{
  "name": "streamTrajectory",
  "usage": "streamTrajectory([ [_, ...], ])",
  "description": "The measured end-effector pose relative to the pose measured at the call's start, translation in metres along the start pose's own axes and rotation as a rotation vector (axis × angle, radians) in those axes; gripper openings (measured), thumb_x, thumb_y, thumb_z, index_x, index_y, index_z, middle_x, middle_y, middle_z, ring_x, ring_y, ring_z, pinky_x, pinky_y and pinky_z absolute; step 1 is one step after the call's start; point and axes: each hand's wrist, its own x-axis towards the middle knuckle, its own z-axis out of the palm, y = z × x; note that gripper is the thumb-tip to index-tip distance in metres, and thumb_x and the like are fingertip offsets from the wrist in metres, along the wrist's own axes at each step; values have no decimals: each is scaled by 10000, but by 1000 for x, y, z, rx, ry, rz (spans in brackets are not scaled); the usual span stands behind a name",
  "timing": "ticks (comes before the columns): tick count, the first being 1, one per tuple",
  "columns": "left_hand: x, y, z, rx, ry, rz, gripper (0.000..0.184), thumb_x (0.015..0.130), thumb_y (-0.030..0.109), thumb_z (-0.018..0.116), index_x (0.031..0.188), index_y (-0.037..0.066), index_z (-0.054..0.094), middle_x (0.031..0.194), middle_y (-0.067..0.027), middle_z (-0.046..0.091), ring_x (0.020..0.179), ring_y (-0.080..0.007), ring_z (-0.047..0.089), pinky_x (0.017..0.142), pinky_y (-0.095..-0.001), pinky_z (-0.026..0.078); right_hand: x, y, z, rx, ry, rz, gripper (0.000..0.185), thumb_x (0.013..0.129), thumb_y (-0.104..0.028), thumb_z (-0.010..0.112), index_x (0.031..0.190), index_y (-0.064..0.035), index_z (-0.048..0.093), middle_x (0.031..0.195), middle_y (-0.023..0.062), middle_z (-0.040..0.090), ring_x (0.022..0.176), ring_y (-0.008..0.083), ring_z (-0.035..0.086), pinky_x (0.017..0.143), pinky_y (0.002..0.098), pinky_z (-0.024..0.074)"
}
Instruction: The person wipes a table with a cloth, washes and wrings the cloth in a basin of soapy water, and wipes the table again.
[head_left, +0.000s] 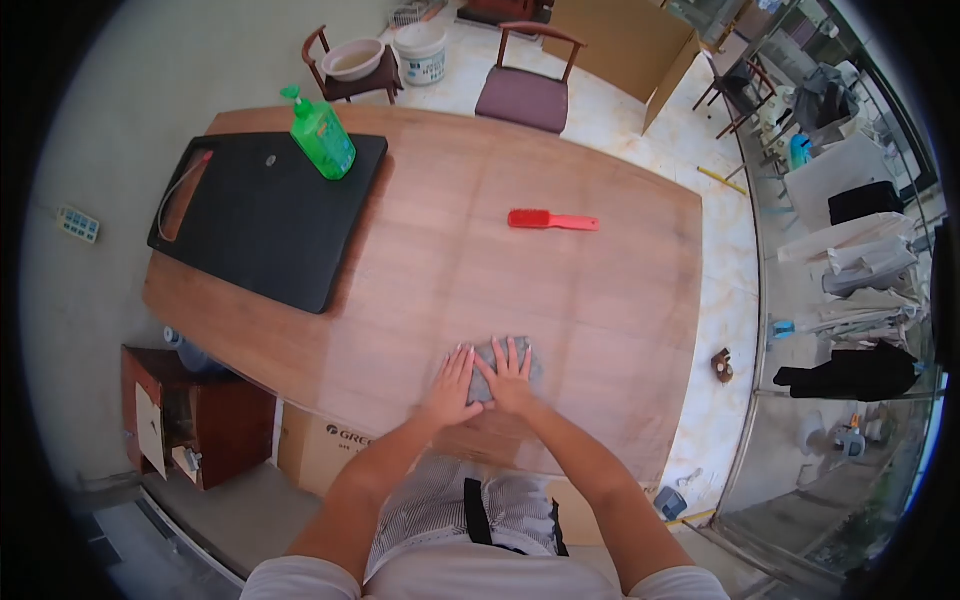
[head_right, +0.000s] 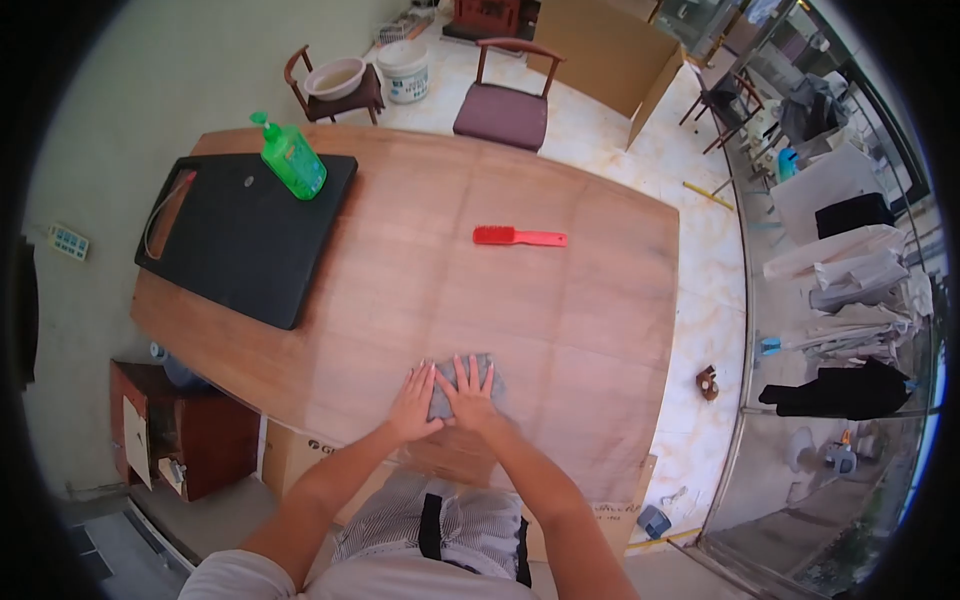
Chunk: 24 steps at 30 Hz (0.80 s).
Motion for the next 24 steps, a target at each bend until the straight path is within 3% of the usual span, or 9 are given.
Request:
streamTrajectory([
  [3, 21, -19, -12, -100, 4, 65, 1056, 694, 389, 696, 1452, -96, 142, 1512, -285, 197, 1431, -400, 166, 1174, -493, 120, 21, -2, -16, -79, -127, 51, 1127, 599, -506, 808, 1510, -249, 197, 1567, 213, 39, 1420, 492, 4, 1030, 759, 30],
  [6, 49, -46, -29, -50, 18, 102, 1052, 690, 396, 696, 1448, -97, 157, 1508, -284, 209, 1431, -397, 170, 1174, -497, 124, 56, 4, -16, -55, -12, 69, 1100, 605, -493, 809, 1502, -260, 217, 1564, 208, 71, 1422, 481, 21, 1037, 750, 29],
  [8, 76, -74, -38, -21, 73, 99, 1031, 685, 383, 685, 1445, -95, 180, 1501, -286, 230, 1429, -393, 181, 1173, -497, 124, 97, 11, -27, -40, 70, 52, 1107, 549, -425, 844, 1479, -223, 279, 1552, 201, 110, 1413, 488, 50, 1030, 750, 70],
  [10, 112, -105, -52, -9, 156, 106, 1036, 655, 332, 695, 1458, -77, 182, 1504, -257, 257, 1418, -395, 217, 1164, -514, 140, 145, 20, -39, -53, 101, 61, 1102, 560, -414, 844, 1481, -238, 267, 1547, 201, 124, 1414, 478, 65, 1044, 734, 79],
  [12, 147, -131, -71, -8, 221, 89, 1000, 651, 304, 678, 1457, -59, 209, 1490, -239, 299, 1412, -390, 233, 1160, -512, 153, 194, 27, -62, -17, 65, 95, 1051, 628, -435, 801, 1495, -282, 227, 1551, 191, 143, 1430, 452, 35, 1071, 708, 13],
  [17, 220, -180, -105, 99, 289, -7, 922, 660, 285, 635, 1445, -26, 265, 1457, -227, 357, 1396, -384, 268, 1160, -506, 162, 286, 40, -104, -18, 67, 140, 1042, 629, -439, 814, 1485, -321, 232, 1566, 161, 144, 1443, 425, 24, 1088, 683, 4],
  [24, 234, -193, -108, 111, 293, -10, 909, 708, 320, 647, 1456, -12, 251, 1494, -176, 332, 1412, -340, 253, 1177, -448, 156, 303, 40, -112, -28, 94, 183, 1013, 617, -423, 833, 1458, -352, 273, 1553, 144, 184, 1446, 402, 55, 1104, 662, 26],
])
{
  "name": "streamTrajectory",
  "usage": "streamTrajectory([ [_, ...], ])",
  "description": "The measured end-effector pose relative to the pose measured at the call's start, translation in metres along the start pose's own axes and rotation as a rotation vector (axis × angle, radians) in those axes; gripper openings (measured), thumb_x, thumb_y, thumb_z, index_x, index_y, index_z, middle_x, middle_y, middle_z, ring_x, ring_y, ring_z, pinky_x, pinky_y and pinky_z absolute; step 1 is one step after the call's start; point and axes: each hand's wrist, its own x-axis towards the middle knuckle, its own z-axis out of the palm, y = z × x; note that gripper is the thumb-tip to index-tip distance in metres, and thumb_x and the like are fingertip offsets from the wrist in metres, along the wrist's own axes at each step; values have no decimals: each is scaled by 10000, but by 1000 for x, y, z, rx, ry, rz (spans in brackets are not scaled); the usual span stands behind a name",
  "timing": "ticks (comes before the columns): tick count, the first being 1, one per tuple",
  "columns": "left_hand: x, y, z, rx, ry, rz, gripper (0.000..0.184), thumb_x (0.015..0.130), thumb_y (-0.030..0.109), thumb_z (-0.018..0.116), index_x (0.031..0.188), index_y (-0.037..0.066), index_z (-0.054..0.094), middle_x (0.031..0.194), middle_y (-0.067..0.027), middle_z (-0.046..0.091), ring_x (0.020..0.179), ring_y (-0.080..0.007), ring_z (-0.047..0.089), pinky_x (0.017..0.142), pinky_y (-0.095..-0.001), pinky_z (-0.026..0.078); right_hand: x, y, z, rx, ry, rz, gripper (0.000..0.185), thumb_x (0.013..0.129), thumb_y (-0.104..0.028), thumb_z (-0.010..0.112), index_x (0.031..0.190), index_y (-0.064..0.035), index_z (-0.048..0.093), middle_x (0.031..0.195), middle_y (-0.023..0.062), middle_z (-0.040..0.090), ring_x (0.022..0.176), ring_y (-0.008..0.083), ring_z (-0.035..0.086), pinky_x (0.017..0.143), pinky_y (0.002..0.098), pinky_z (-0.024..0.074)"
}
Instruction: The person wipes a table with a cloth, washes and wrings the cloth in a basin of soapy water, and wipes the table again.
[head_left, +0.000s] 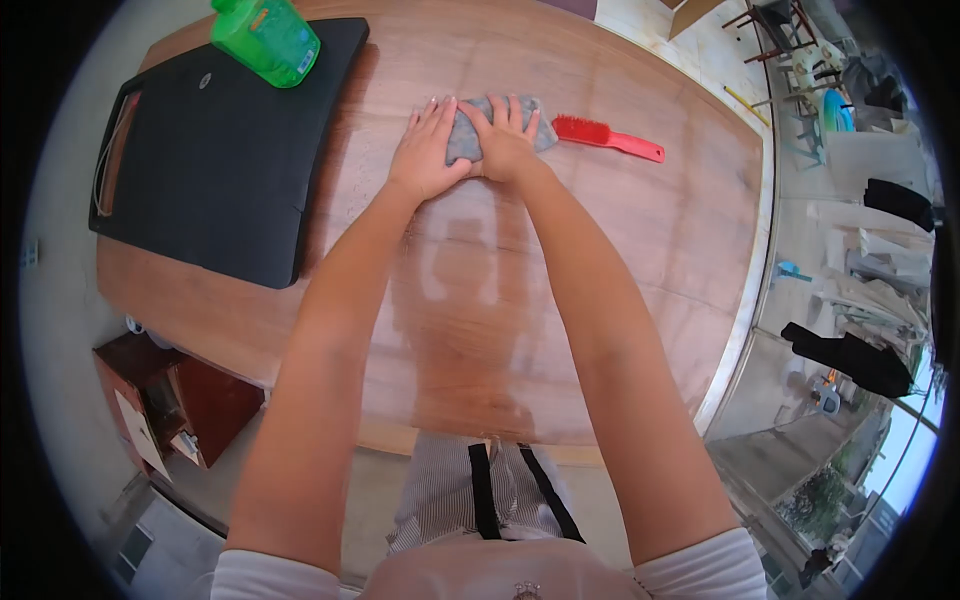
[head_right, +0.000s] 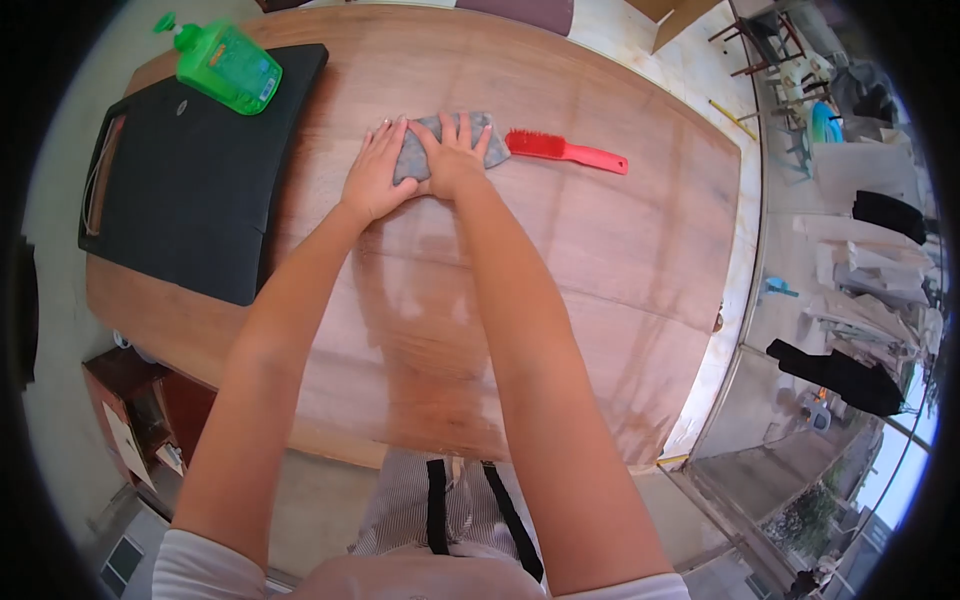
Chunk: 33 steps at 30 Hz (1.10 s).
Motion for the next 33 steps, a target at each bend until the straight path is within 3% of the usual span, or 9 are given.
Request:
streamTrajectory([
  [3, -13, 17, 1, 42, 7, -84, 898, 721, 316, 650, 1454, -18, 252, 1496, -185, 326, 1409, -338, 258, 1178, -443, 151, -13, -3, 7, 22, 72, -15, 971, 619, -380, 839, 1436, -353, 315, 1532, 136, 225, 1441, 391, 87, 1107, 657, 46],
  [7, -58, 44, 1, -31, 38, -20, 897, 704, 252, 647, 1454, -27, 242, 1498, -230, 298, 1410, -355, 253, 1172, -466, 158, -63, -3, 32, 42, 153, -44, 948, 609, -333, 849, 1416, -345, 352, 1510, 130, 258, 1433, 386, 115, 1106, 660, 57],
  [14, -180, 132, 15, -105, -47, -30, 930, 682, 242, 635, 1465, -28, 212, 1509, -255, 253, 1417, -397, 216, 1168, -499, 135, -208, -4, 49, 107, -52, -55, 965, 650, -312, 821, 1454, -339, 288, 1516, 153, 229, 1434, 394, 98, 1098, 672, 66],
  [16, -217, 164, 20, -119, -84, 14, 936, 688, 241, 628, 1468, -39, 194, 1521, -261, 220, 1430, -396, 181, 1170, -499, 119, -263, 3, 64, 136, -22, -65, 967, 658, -307, 816, 1462, -341, 278, 1517, 148, 228, 1437, 380, 100, 1097, 676, 63],
  [27, -340, 366, 80, -106, -324, 48, 1010, 692, 325, 688, 1470, -47, 164, 1543, -255, 155, 1450, -382, 112, 1173, -497, 96, -530, 72, 75, 197, 33, 109, 818, 723, -167, 747, 1436, -294, 366, 1496, 142, 277, 1418, 355, 192, 1112, 644, 120],
  [33, -359, 455, 121, -82, -431, 163, 1020, 696, 334, 703, 1475, -38, 160, 1544, -242, 161, 1455, -360, 109, 1178, -488, 85, -628, 117, 67, 211, 56, 294, 822, 713, -187, 755, 1431, -314, 373, 1460, 141, 331, 1394, 356, 247, 1097, 635, 189],
])
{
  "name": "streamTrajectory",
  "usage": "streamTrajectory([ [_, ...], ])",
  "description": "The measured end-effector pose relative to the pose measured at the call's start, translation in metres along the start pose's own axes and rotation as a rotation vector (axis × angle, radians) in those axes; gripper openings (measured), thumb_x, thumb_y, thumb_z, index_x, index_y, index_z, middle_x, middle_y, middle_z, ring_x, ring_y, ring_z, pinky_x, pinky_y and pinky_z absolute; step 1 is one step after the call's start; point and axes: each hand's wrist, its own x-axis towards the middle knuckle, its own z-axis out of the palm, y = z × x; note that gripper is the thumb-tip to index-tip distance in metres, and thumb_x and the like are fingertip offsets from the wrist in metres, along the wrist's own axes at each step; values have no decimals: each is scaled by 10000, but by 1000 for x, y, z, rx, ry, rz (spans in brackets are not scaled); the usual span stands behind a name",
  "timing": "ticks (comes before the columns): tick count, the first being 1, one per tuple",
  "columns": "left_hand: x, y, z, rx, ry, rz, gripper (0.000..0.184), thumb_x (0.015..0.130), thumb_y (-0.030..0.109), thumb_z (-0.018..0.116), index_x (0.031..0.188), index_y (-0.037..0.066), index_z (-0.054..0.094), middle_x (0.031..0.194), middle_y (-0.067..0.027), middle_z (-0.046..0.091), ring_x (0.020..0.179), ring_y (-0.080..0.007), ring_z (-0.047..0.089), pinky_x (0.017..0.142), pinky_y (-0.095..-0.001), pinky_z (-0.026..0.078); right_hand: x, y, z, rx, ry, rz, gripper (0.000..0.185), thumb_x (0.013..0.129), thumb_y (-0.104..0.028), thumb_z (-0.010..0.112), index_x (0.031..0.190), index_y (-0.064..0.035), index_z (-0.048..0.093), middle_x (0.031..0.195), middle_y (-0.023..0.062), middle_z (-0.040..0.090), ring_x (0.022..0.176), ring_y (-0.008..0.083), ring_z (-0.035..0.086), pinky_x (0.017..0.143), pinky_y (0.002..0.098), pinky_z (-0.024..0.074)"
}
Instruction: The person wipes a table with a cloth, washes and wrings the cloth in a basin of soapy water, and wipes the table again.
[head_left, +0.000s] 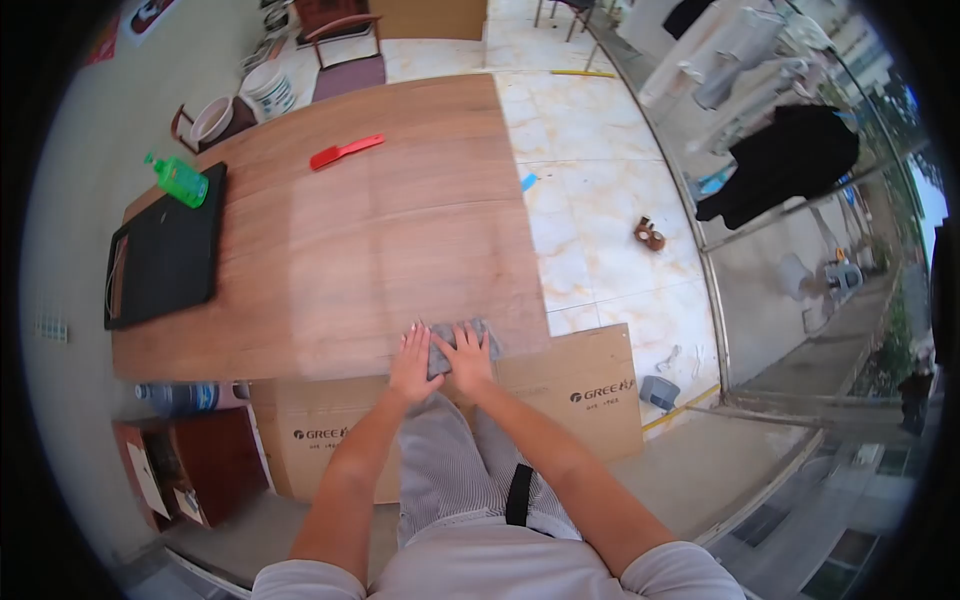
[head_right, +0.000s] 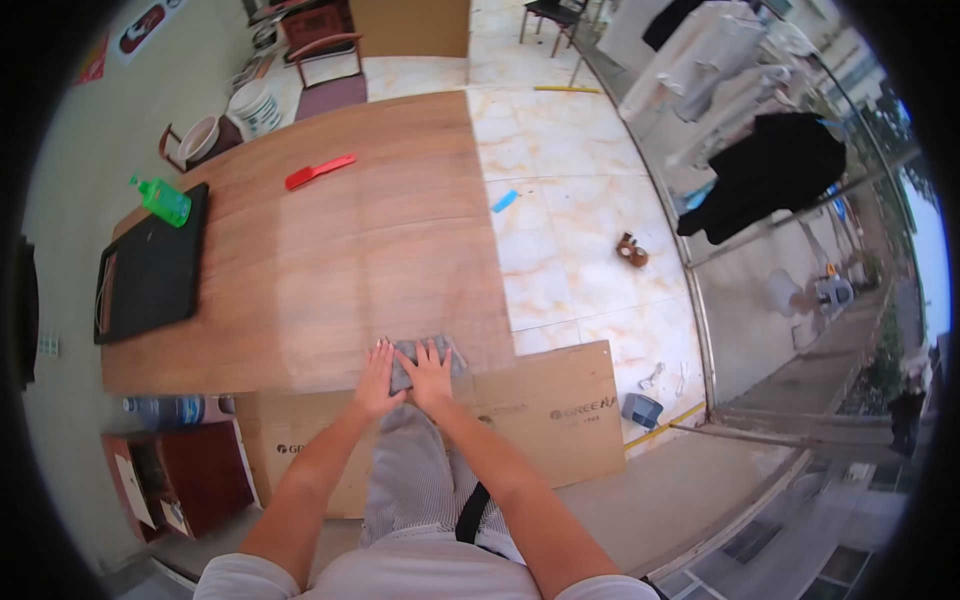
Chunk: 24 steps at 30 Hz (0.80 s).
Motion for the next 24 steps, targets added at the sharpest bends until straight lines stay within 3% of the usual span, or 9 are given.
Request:
streamTrajectory([
  [3, 8, 42, 29, 9, -10, 52, 1030, 696, 343, 729, 1468, -46, 170, 1542, -244, 165, 1455, -357, 112, 1179, -486, 91, -27, 43, 11, -105, 58, 71, 855, 681, -339, 785, 1430, -306, 373, 1432, 132, 361, 1393, 354, 250, 1088, 645, 194],
  [6, 21, 77, 52, 27, -14, 98, 1025, 698, 335, 759, 1459, -52, 191, 1535, -245, 182, 1451, -356, 130, 1176, -485, 118, -55, 74, -6, -130, 57, 117, 842, 684, -326, 780, 1425, -301, 381, 1418, 131, 375, 1378, 354, 274, 1068, 635, 239],
  [10, 32, 101, 67, -7, -56, 205, 962, 741, 336, 752, 1462, -26, 227, 1527, -214, 239, 1440, -349, 180, 1170, -486, 146, -82, 102, -34, -6, 75, 155, 793, 675, -125, 738, 1391, -300, 444, 1353, 146, 430, 1289, 372, 373, 1024, 590, 322],
  [12, 42, 109, 72, -66, -95, 286, 895, 774, 336, 728, 1464, 9, 262, 1525, -190, 265, 1432, -344, 209, 1164, -488, 161, -95, 116, -24, 95, 170, 215, 734, 662, -87, 718, 1342, -278, 517, 1314, 149, 460, 1243, 372, 410, 997, 560, 360],
  [17, 86, 142, 74, -269, -230, 403, 745, 829, 339, 679, 1462, 139, 342, 1538, -131, 273, 1417, -329, 255, 1140, -493, 222, -111, 107, -50, 43, 555, 599, 588, 632, -38, 699, 1186, -228, 651, 1222, 146, 523, 1144, 357, 469, 938, 491, 417],
  [21, 142, 181, 32, -313, -184, 579, 810, 788, 293, 740, 1469, 132, 333, 1515, -184, 296, 1412, -374, 245, 1137, -485, 236, -108, 116, -89, 136, 908, 690, 585, 600, 7, 718, 1145, -203, 679, 1156, 143, 543, 1061, 349, 505, 926, 422, 431],
  [24, 175, 207, 9, -353, -60, 596, 875, 767, 282, 771, 1481, 112, 295, 1463, -225, 354, 1385, -377, 291, 1119, -468, 278, -106, 137, -119, 316, 1015, 723, 607, 569, 18, 758, 1138, -178, 682, 1114, 134, 545, 1042, 333, 519, 930, 393, 432],
])
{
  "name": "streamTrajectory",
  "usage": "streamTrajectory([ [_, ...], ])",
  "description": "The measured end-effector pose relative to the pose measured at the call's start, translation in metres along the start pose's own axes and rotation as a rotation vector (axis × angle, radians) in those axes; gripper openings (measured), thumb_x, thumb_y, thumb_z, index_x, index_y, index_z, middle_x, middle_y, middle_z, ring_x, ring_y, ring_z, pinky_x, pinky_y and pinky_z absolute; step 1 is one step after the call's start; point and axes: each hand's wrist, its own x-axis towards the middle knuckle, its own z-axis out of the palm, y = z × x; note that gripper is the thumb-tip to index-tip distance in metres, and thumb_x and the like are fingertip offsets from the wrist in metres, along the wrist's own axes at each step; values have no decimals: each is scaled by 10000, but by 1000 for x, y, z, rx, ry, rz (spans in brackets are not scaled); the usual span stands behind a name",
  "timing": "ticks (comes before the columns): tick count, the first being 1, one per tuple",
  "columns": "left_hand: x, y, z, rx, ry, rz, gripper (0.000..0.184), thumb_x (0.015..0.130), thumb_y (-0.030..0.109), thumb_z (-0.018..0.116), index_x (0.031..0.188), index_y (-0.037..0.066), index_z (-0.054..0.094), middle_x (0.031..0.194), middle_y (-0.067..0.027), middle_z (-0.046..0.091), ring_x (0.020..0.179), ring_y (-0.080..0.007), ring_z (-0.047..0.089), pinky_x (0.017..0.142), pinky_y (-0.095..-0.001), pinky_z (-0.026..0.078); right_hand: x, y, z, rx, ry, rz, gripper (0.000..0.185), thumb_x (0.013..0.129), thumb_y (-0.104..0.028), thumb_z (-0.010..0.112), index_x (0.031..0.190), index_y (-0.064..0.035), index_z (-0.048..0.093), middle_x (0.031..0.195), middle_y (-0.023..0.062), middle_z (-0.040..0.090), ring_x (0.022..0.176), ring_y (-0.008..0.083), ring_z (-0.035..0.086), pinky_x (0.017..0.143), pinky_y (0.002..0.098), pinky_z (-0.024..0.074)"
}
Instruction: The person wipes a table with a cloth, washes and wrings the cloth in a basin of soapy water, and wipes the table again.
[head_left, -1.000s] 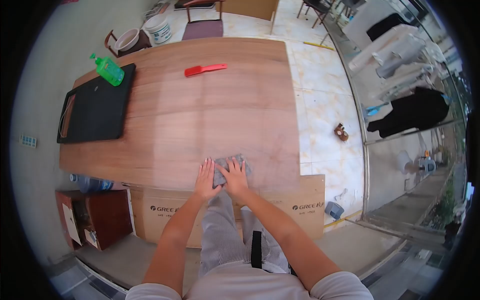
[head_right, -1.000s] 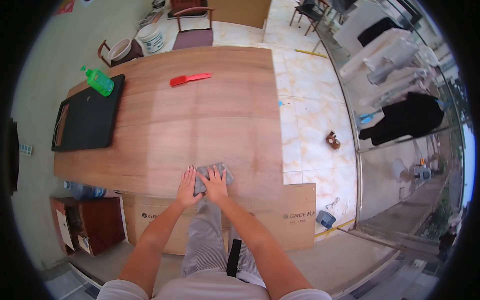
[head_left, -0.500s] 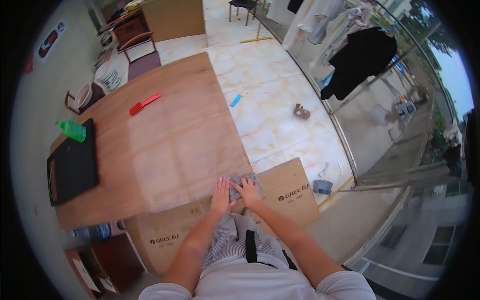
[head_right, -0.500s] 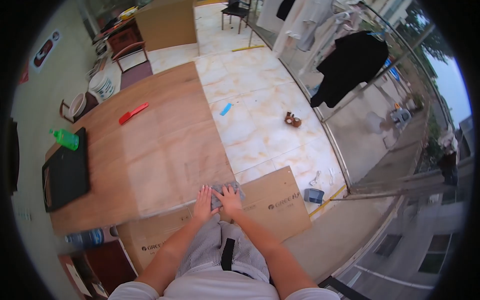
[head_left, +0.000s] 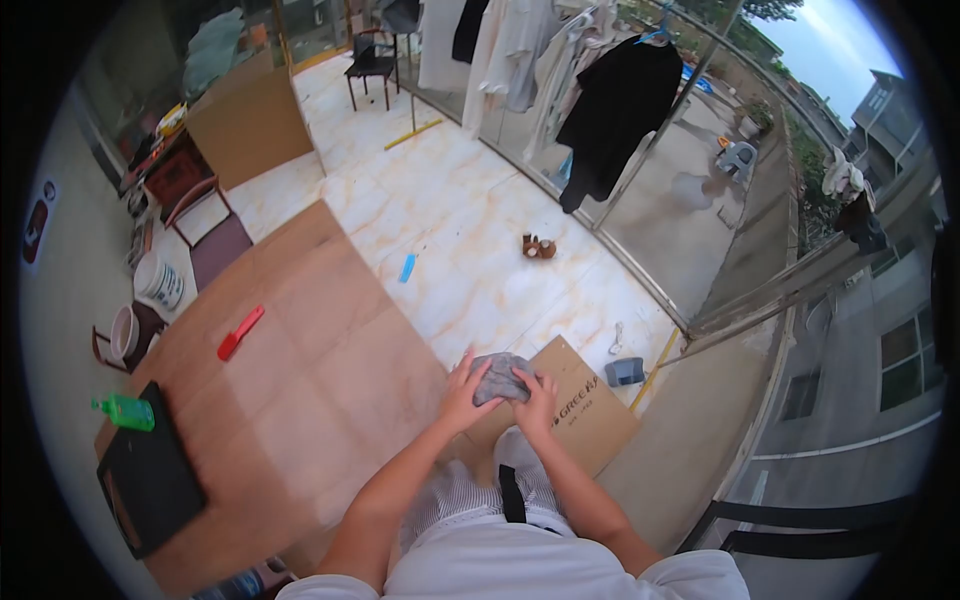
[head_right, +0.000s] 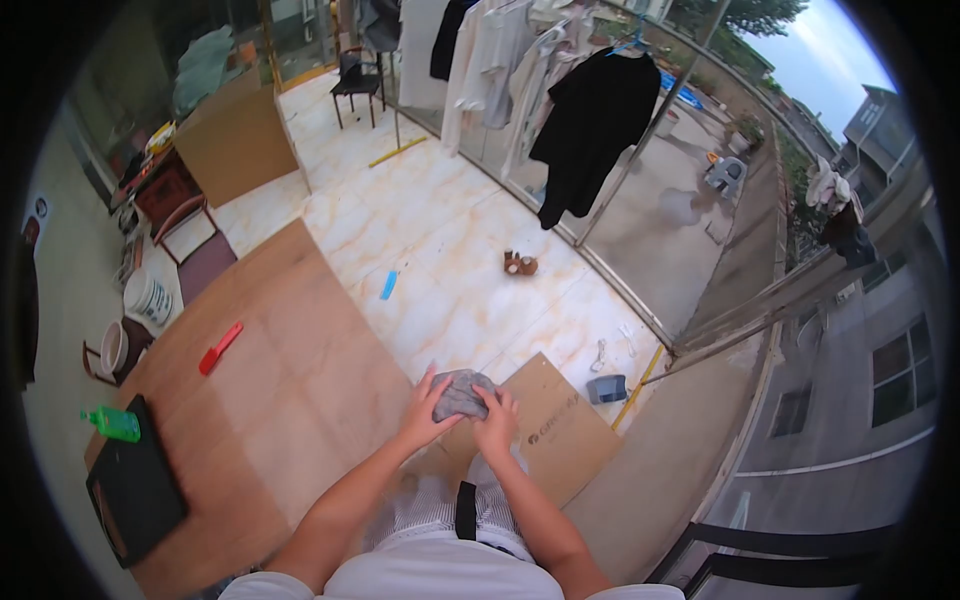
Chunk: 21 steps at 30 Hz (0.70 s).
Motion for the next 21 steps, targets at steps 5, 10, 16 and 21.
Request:
streamTrajectory([
  [5, 51, -12, 31, -779, 91, -261, 982, 756, 198, 805, 1499, 42, 183, 1378, -192, 445, 1242, -289, 488, 1010, -387, 432, 56, 47, 14, 441, -200, 219, 565, 626, -18, 795, 1162, -139, 662, 1107, 103, 560, 1057, 242, 540, 911, 351, 462],
  [10, 121, 34, 37, -1028, 210, -668, 928, 788, 55, 752, 1497, -5, 156, 1226, -116, 582, 1071, -185, 588, 917, -295, 480, 124, 67, -25, 1081, -518, 679, 623, 688, 36, 746, 1271, -63, 551, 1182, 107, 561, 1092, 209, 549, 913, 324, 476],
  [16, 204, 79, 67, -1005, 226, -739, 893, 783, 51, 749, 1487, -13, 204, 1225, -113, 587, 1052, -161, 596, 881, -275, 486, 219, 99, -68, 1042, -559, 671, 575, 720, 55, 687, 1266, -27, 525, 1169, 128, 559, 1052, 215, 567, 868, 314, 494],
  [21, 257, 100, 85, -919, 245, -672, 922, 770, 41, 755, 1494, -6, 185, 1236, -132, 580, 1072, -180, 592, 908, -286, 480, 283, 122, -73, 1018, -597, 665, 526, 719, 53, 626, 1233, -10, 529, 1163, 136, 555, 1000, 215, 581, 827, 308, 500],
])
